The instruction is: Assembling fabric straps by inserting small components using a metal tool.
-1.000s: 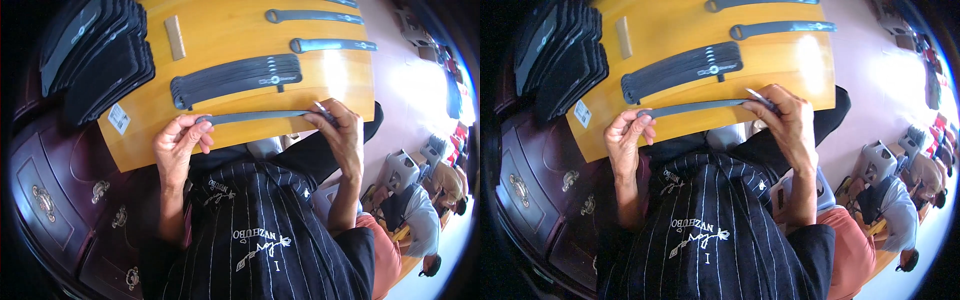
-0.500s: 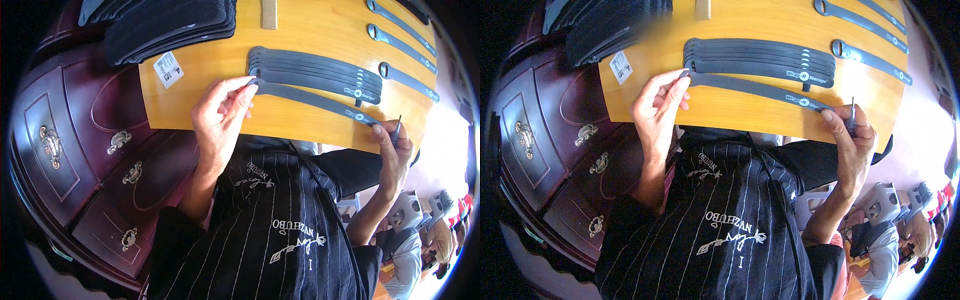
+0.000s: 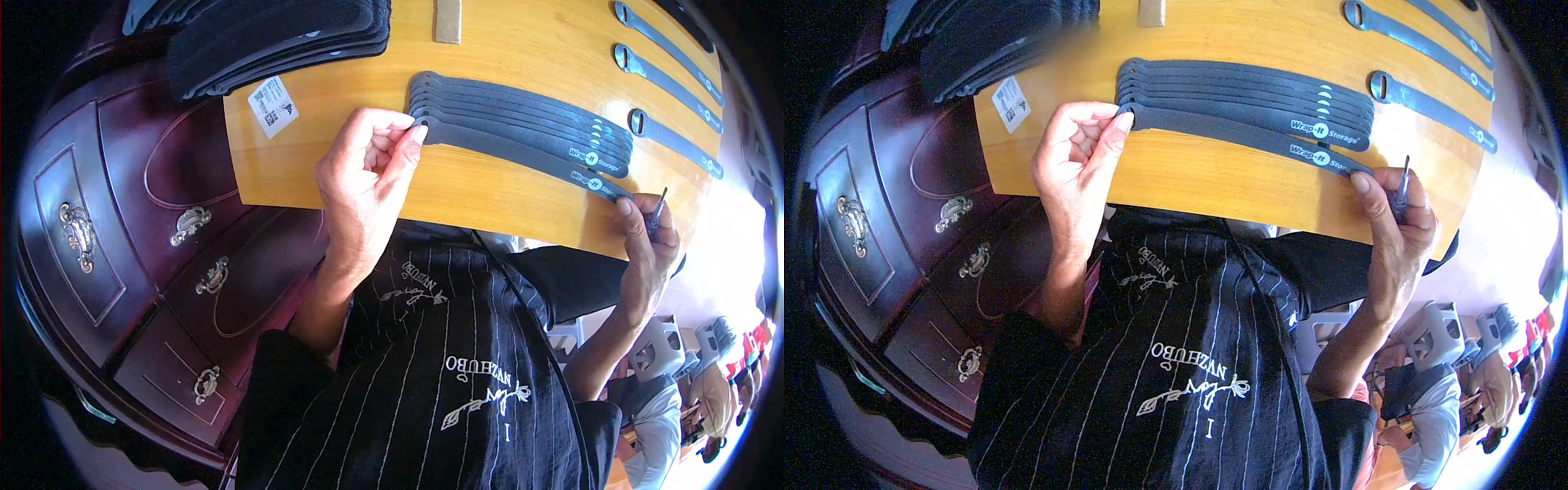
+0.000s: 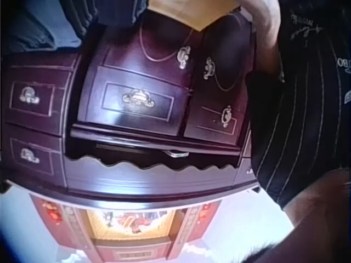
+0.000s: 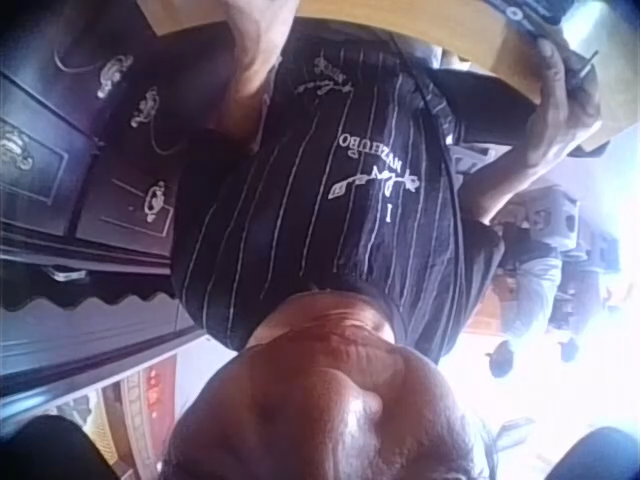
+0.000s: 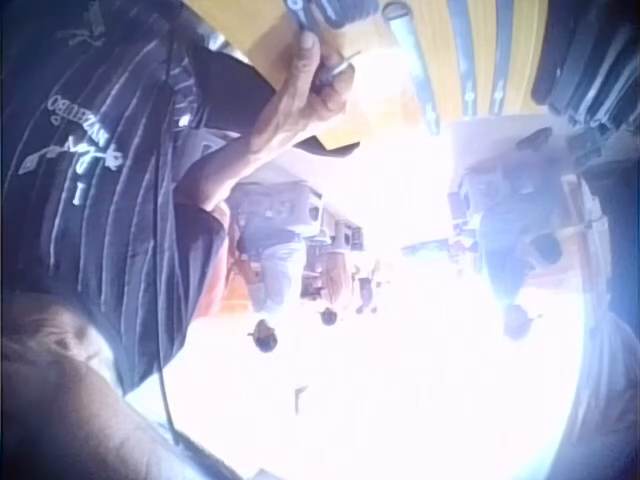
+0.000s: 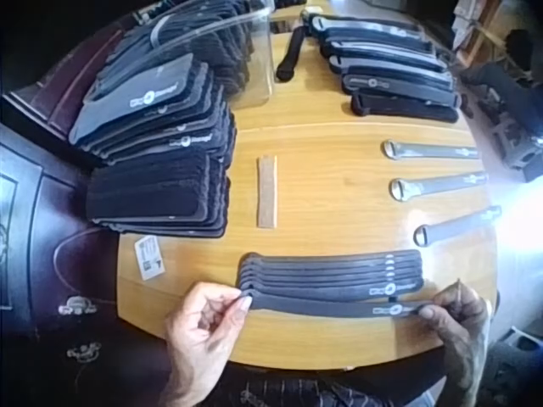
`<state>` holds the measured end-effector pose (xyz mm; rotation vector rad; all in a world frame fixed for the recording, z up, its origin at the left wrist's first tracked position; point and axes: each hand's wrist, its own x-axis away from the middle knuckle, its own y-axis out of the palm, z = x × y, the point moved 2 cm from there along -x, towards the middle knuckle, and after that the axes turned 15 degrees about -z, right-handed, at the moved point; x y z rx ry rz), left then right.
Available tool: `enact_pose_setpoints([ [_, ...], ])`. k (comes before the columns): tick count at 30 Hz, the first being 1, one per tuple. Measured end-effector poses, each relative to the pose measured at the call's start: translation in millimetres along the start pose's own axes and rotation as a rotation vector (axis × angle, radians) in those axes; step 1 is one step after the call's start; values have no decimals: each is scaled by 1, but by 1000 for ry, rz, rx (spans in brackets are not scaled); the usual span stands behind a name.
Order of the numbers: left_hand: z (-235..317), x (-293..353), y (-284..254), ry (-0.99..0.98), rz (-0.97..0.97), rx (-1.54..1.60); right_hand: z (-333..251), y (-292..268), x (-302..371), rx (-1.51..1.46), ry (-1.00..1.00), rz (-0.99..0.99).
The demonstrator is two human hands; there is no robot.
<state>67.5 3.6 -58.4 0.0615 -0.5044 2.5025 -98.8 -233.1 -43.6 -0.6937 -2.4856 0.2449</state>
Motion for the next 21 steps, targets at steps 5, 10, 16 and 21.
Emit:
enact_pose_setpoints([
  [5, -2, 0, 0, 9, 10, -22, 0, 0, -1, 11, 11, -16],
  [10, -2, -1, -1, 0, 13, -29, -2, 2, -2, 23, -2, -13],
  [16, -2, -1, 0, 7, 9, -37, -5, 5, -4, 41, 25, 13],
  [21, 0, -1, 1, -26, 16, -7, -6, 4, -5, 30, 19, 0],
])
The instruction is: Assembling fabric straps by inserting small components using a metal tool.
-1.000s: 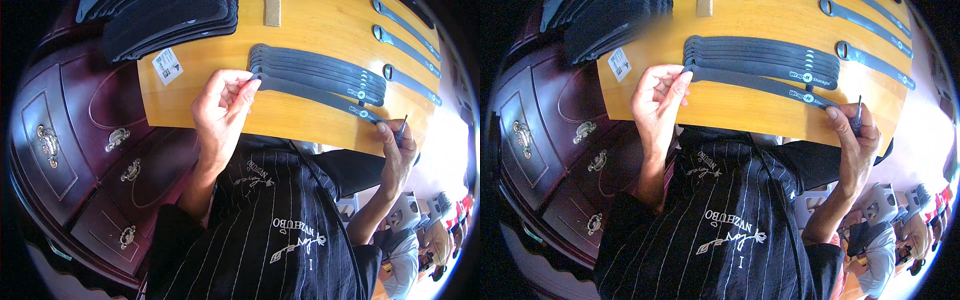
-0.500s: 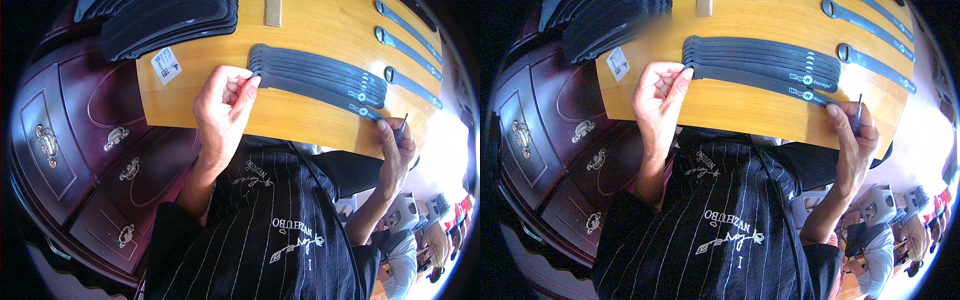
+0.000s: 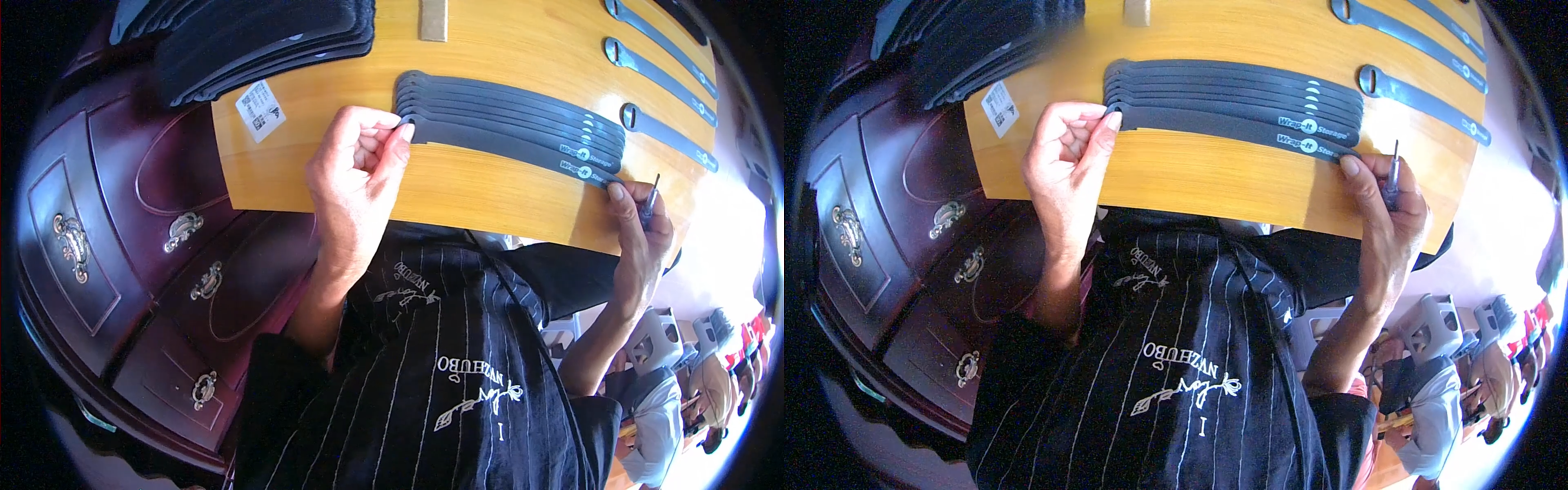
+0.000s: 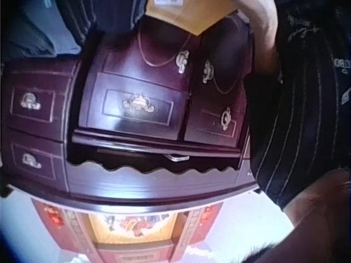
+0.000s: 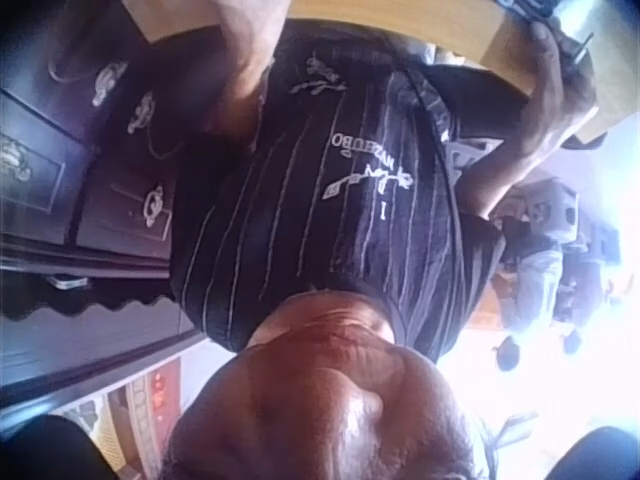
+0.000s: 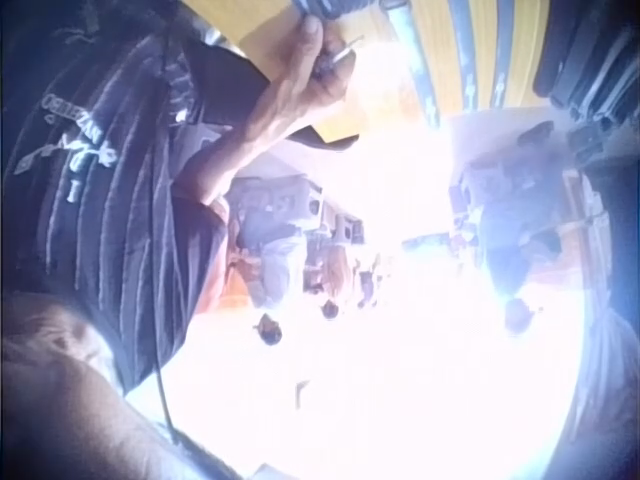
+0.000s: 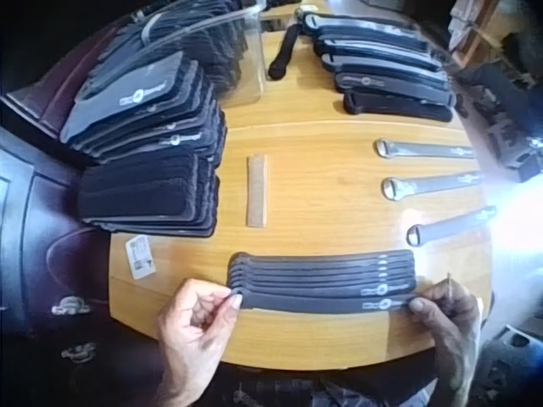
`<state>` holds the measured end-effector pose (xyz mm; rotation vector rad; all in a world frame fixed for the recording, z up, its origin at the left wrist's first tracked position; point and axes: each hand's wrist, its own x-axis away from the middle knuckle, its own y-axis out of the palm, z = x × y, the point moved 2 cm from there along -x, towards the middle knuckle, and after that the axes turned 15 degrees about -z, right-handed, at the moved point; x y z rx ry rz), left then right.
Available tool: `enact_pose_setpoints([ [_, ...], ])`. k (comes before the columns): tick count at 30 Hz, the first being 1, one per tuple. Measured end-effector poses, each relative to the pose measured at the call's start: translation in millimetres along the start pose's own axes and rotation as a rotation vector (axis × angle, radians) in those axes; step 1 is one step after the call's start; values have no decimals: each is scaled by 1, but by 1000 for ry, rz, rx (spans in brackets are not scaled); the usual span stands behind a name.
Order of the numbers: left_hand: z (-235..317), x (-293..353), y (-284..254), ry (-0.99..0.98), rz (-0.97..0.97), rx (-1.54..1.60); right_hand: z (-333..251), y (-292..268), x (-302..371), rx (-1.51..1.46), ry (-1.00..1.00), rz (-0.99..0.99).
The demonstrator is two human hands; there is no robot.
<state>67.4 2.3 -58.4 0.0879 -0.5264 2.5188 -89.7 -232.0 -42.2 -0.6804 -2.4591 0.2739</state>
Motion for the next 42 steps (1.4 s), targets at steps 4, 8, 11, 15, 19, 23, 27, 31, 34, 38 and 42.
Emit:
enact_pose_setpoints([
  [4, 0, -1, 5, -19, -3, -16, 6, -2, 0, 61, -2, 37],
  [8, -2, -1, 5, -14, 22, -42, 1, 1, -2, 35, -16, 24],
  [11, 1, 1, 2, -85, 28, -57, -1, 4, -5, 24, -25, 4],
  [15, 3, 0, 3, -85, 12, -89, -5, 7, -4, -18, -26, 14],
  [19, 1, 0, 6, -79, -8, -59, -1, 4, -5, -54, 45, -4],
  [23, 5, -1, 5, -83, -7, -84, -1, 3, -7, 41, 39, 13],
  [27, 2, 0, 5, -85, -13, -89, 0, 4, -7, 35, 9, 29],
  [31, 3, 0, 5, -88, -14, -92, -1, 4, -8, 42, 15, 24],
  [34, 3, 0, 5, -86, -13, -85, 1, 5, -9, 50, 19, 20],
  [38, 2, 0, 4, -88, -12, -76, -3, 7, -8, 128, 3, 68],
  [42, 3, -1, 3, -94, -21, -75, -8, 9, -9, 118, 27, 73],
])
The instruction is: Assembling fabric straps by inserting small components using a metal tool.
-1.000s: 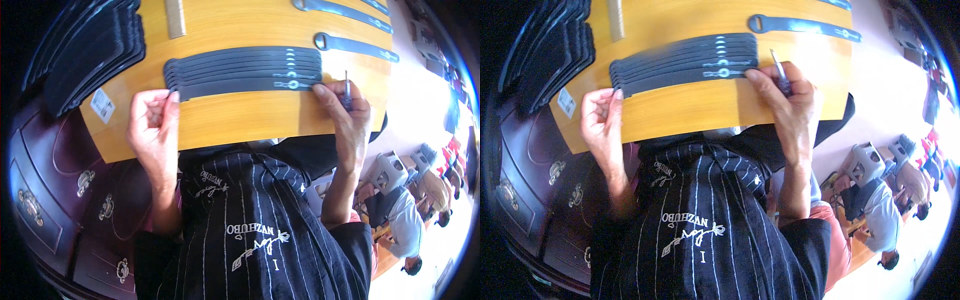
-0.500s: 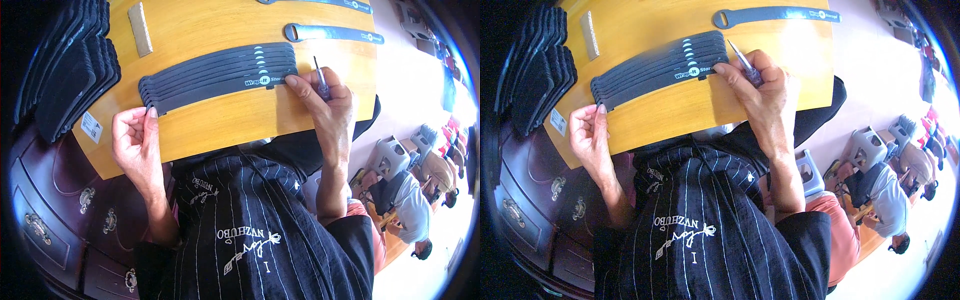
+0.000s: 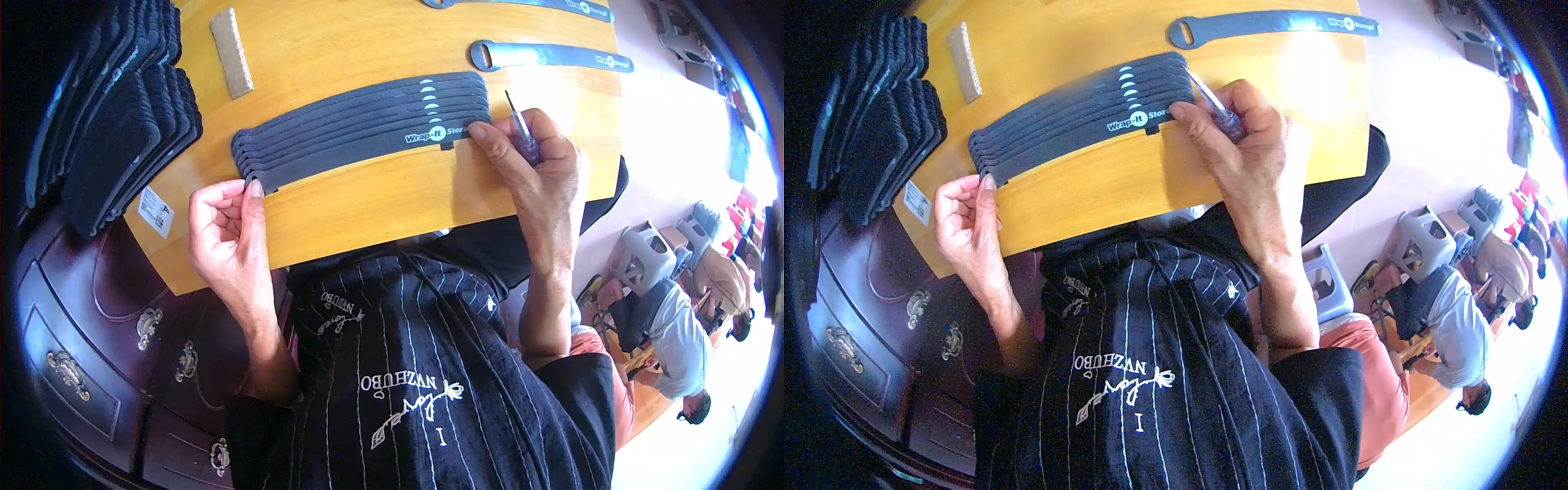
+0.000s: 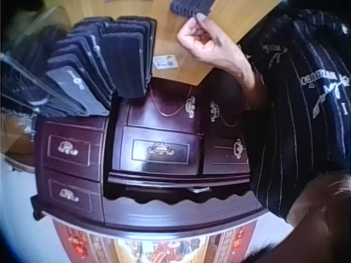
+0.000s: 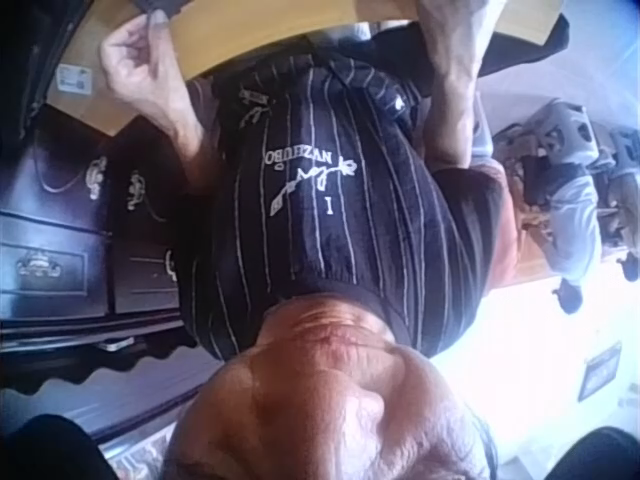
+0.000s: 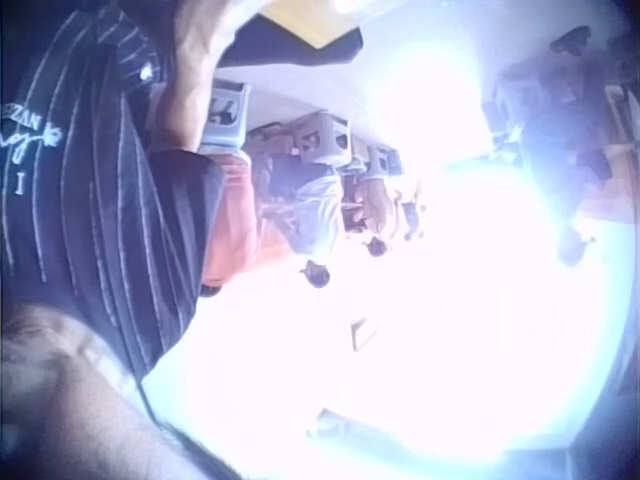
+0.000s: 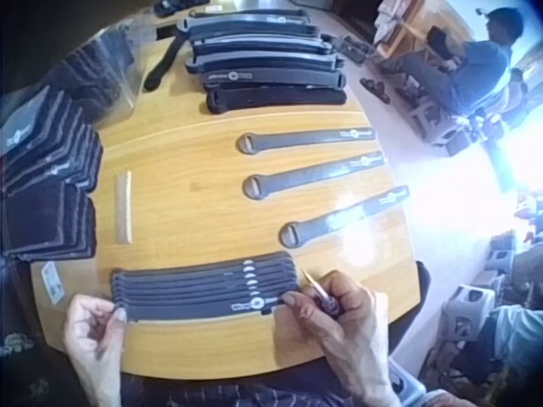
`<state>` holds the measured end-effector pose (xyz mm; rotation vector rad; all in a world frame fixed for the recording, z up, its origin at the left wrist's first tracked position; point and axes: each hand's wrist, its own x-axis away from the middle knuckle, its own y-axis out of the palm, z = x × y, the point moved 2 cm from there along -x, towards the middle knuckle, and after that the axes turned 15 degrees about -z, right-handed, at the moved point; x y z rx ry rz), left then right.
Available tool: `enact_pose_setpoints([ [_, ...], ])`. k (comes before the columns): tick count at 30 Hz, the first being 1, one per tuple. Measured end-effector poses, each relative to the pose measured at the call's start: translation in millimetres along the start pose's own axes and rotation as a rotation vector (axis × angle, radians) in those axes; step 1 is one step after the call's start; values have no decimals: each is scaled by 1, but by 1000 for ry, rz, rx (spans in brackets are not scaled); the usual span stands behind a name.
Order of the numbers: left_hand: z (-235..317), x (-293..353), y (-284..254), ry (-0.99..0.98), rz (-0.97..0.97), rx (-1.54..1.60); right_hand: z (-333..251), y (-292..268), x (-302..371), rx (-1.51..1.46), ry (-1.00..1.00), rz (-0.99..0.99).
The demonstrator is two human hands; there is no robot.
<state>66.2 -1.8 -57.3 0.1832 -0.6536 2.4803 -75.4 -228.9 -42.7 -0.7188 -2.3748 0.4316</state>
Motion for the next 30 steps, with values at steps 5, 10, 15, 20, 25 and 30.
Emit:
enact_pose_setpoints([
  [5, 2, -1, -2, 64, 16, 68, 2, 2, -4, -43, -140, 32],
  [10, 3, -2, -3, 38, -37, 35, 0, 0, -7, -58, -110, -30],
  [15, 10, -6, -11, -121, -147, 74, 9, -6, -16, -175, -101, -161],
  [20, 13, -8, -18, -262, -233, 193, 2, -9, -18, -143, -61, -178],
  [25, 11, -2, -16, -193, -150, 282, 2, -10, -9, -42, -100, -120],
  [30, 22, 2, 13, -35, -337, 401, -31, 16, 1, 140, -227, -125],
])
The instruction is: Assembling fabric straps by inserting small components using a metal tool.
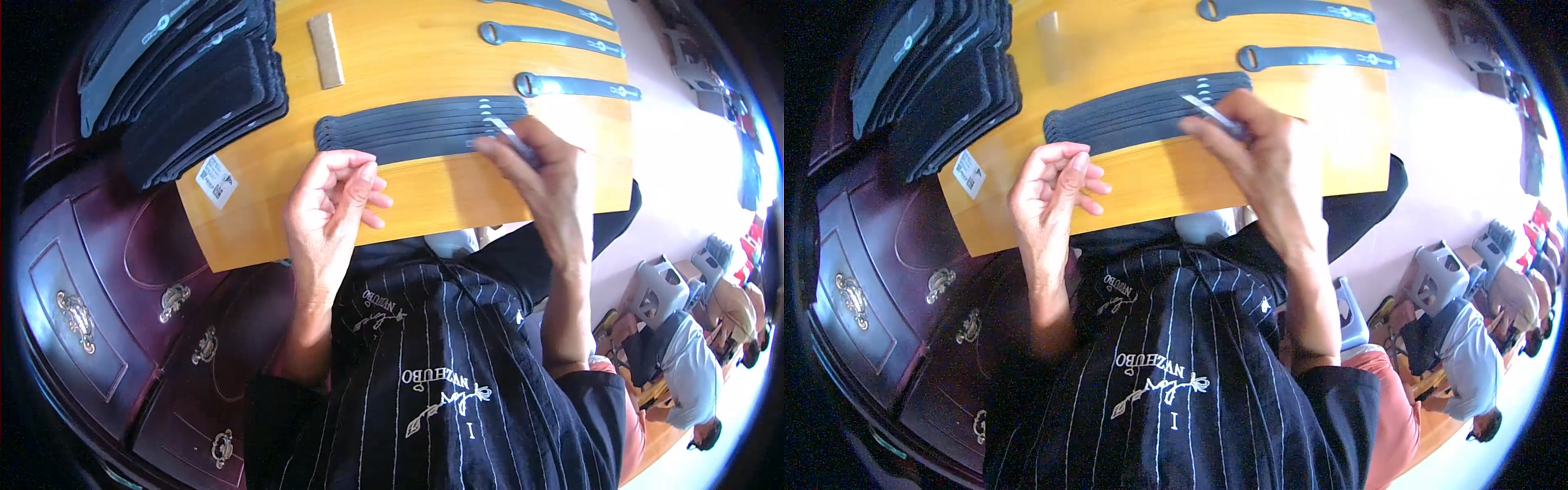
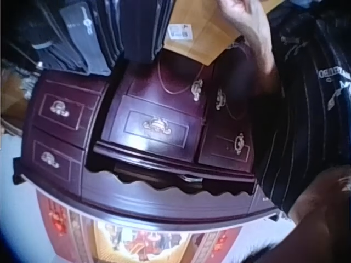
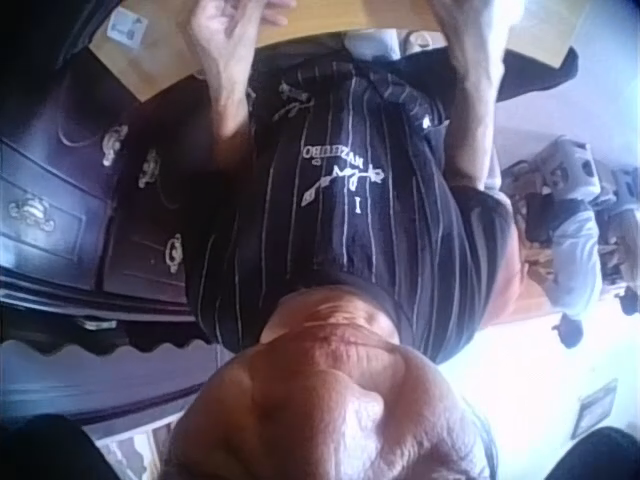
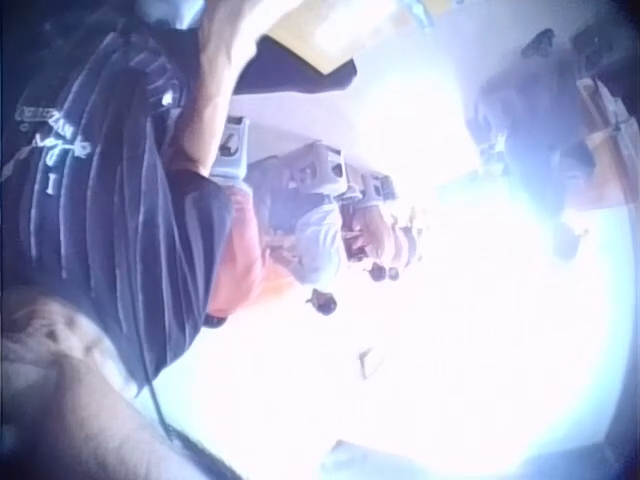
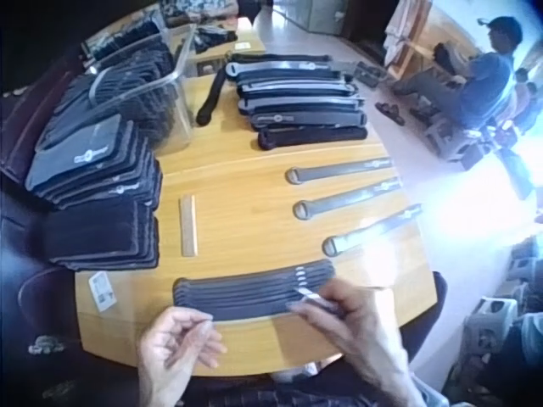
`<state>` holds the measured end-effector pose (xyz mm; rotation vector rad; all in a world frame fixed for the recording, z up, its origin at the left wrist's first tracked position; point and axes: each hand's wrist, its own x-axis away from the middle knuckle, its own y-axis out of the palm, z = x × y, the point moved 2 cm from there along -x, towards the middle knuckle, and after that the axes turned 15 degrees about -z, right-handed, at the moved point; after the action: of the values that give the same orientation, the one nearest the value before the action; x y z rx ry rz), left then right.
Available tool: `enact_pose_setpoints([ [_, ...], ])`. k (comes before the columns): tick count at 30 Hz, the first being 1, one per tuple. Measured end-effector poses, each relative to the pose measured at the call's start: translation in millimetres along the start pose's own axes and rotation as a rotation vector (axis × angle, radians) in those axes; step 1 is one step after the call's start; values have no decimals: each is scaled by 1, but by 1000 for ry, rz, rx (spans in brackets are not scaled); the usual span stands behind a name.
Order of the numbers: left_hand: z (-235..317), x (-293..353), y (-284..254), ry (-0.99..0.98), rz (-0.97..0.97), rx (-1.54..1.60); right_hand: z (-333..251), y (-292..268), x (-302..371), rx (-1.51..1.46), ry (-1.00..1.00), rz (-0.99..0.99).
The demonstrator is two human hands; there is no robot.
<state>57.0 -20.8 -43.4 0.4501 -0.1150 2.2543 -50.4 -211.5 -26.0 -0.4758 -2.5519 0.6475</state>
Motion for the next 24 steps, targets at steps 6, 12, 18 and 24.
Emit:
enact_pose_setpoints([
  [6, -8, -13, 1, -28, -7, 7, 8, 10, -15, 196, 7, 8],
  [12, -11, -6, 3, -10, 1, -18, 20, -19, -12, -42, -118, 101],
  [18, -2, 1, 22, 7, -113, -39, 45, -59, -23, 382, -87, 371],
  [24, -6, 6, 45, -17, -236, -68, 59, -68, 0, 332, 60, 409],
])
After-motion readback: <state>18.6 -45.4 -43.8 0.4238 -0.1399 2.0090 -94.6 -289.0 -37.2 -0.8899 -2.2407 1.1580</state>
